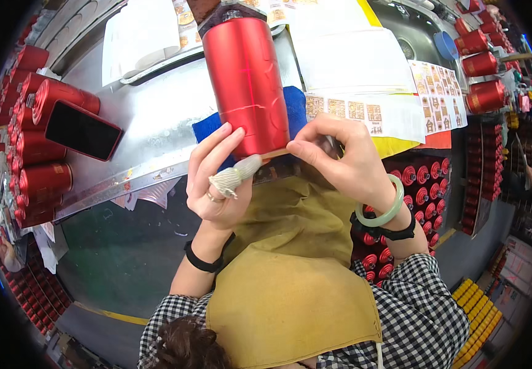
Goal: Applying decorative and informational labels to a red cylindrical bottle on a production line.
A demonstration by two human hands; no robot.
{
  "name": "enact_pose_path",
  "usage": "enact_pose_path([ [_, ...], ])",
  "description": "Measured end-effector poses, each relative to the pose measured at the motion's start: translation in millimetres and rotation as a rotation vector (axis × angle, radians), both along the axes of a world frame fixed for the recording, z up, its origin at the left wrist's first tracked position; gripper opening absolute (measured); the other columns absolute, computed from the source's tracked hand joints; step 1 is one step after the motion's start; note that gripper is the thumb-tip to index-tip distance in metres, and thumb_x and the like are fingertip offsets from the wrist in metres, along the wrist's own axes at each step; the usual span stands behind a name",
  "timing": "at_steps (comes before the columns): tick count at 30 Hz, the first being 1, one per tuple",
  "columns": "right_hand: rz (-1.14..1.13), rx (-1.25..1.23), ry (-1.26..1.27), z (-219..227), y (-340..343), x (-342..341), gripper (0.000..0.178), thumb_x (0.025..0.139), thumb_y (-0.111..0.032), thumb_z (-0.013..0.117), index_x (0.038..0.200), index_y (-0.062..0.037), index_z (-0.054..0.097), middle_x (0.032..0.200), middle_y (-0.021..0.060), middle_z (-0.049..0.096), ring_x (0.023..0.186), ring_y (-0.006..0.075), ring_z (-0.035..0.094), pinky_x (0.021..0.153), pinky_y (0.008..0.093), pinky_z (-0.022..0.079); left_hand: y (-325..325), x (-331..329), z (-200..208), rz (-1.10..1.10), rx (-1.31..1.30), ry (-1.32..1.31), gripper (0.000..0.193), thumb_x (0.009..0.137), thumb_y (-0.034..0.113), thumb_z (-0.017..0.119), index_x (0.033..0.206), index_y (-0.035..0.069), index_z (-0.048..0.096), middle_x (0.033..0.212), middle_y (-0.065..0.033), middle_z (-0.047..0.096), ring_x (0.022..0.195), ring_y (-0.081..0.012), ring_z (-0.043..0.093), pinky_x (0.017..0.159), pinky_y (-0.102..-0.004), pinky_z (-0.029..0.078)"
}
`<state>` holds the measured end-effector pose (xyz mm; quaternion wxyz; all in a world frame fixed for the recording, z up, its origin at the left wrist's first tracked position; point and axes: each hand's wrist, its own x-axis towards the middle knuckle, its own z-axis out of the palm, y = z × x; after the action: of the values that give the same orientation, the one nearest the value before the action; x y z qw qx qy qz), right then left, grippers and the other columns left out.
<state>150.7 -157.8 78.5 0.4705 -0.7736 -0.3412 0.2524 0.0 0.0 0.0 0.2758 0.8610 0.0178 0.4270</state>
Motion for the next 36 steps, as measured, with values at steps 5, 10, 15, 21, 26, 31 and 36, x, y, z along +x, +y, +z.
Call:
enact_pose_path([
  [5, -0.004, 0.0, 0.016, 2.4, -1.2, -0.2, 0.02, 0.09, -0.016, 0.081, 0.089, 0.0029, 0.076, 0.071, 0.0068, 0.065, 0.057, 0.0105, 0.051, 0.054, 0.0294, 0.041, -9.4, -4.9, -9.2, 0.132, -0.374, -0.083, 0.048, 0.076, -0.004, 0.088, 0.121, -0.008, 0.071, 0.128, -0.019, 0.072, 0.116, -0.0368, 0.07, 0.101, -0.0435, 0.057],
  [10, -0.014, -0.012, 0.01, -0.8, -1.9, 2.3, 0.02, 0.09, -0.016, 0.081, 0.089, 0.0028, 0.076, 0.072, 0.0071, 0.066, 0.057, 0.011, 0.052, 0.055, 0.0294, 0.042, -7.2, -1.1, 9.4, 0.161, -0.014, -0.006, 0.044, 0.077, -0.003, 0.087, 0.118, -0.008, 0.072, 0.127, -0.019, 0.073, 0.115, -0.0353, 0.07, 0.098, -0.0439, 0.058],
  [15, -0.012, -0.005, 0.026, 0.2, -1.0, 3.2, 0.02, 0.09, -0.017, 0.081, 0.089, 0.0028, 0.076, 0.074, 0.0075, 0.067, 0.057, 0.0108, 0.053, 0.055, 0.0295, 0.043, -12.1, 6.7, 4.3, 0.161, -0.279, -0.106, 0.032, 0.081, -0.006, 0.083, 0.11, 0.005, 0.078, 0.119, -0.0177, 0.075, 0.113, -0.0367, 0.072, 0.091, -0.0424, 0.061],
  [21, -0.005, 0.008, -0.004, -2.1, -3.8, 3.6, 0.022, 0.09, -0.018, 0.082, 0.089, 0.0027, 0.075, 0.074, 0.0082, 0.067, 0.057, 0.0126, 0.054, 0.056, 0.0298, 0.044, -10.9, -3.2, -10.2, 0.201, -0.339, -0.113, 0.038, 0.082, -0.006, 0.083, 0.118, -0.007, 0.071, 0.122, -0.0201, 0.073, 0.112, -0.0374, 0.072, 0.097, -0.0428, 0.061],
  [26, -0.001, 0.001, -0.018, -4.0, -4.8, 6.0, 0.021, 0.091, -0.018, 0.081, 0.087, 0.0016, 0.076, 0.072, 0.0084, 0.065, 0.057, 0.0136, 0.053, 0.056, 0.0306, 0.043, -11.6, 3.6, 17.7, 0.191, 0.102, 0.027, 0.033, 0.082, -0.005, 0.084, 0.11, 0.007, 0.072, 0.121, -0.0195, 0.073, 0.112, -0.0387, 0.072, 0.094, -0.0416, 0.062],
  [31, -0.003, 0.002, 0.023, 0.1, -2.6, 2.5, 0.02, 0.09, -0.018, 0.081, 0.087, 0.0017, 0.076, 0.069, 0.0088, 0.064, 0.056, 0.0142, 0.053, 0.056, 0.0312, 0.043, -11.2, 5.2, 1.3, 0.147, -0.109, -0.085, 0.034, 0.083, -0.004, 0.084, 0.111, 0.011, 0.071, 0.12, -0.0184, 0.073, 0.111, -0.0387, 0.072, 0.091, -0.0429, 0.063],
  [36, -0.005, 0.016, 0.014, -4.3, -3.4, 3.6, 0.02, 0.09, -0.017, 0.08, 0.087, 0.0024, 0.075, 0.068, 0.0096, 0.064, 0.056, 0.0143, 0.052, 0.055, 0.0313, 0.043, -11.4, 0.0, -5.5, 0.175, -0.218, -0.104, 0.042, 0.081, -0.007, 0.084, 0.121, -0.008, 0.07, 0.126, -0.0207, 0.071, 0.116, -0.0366, 0.07, 0.099, -0.0429, 0.06],
])
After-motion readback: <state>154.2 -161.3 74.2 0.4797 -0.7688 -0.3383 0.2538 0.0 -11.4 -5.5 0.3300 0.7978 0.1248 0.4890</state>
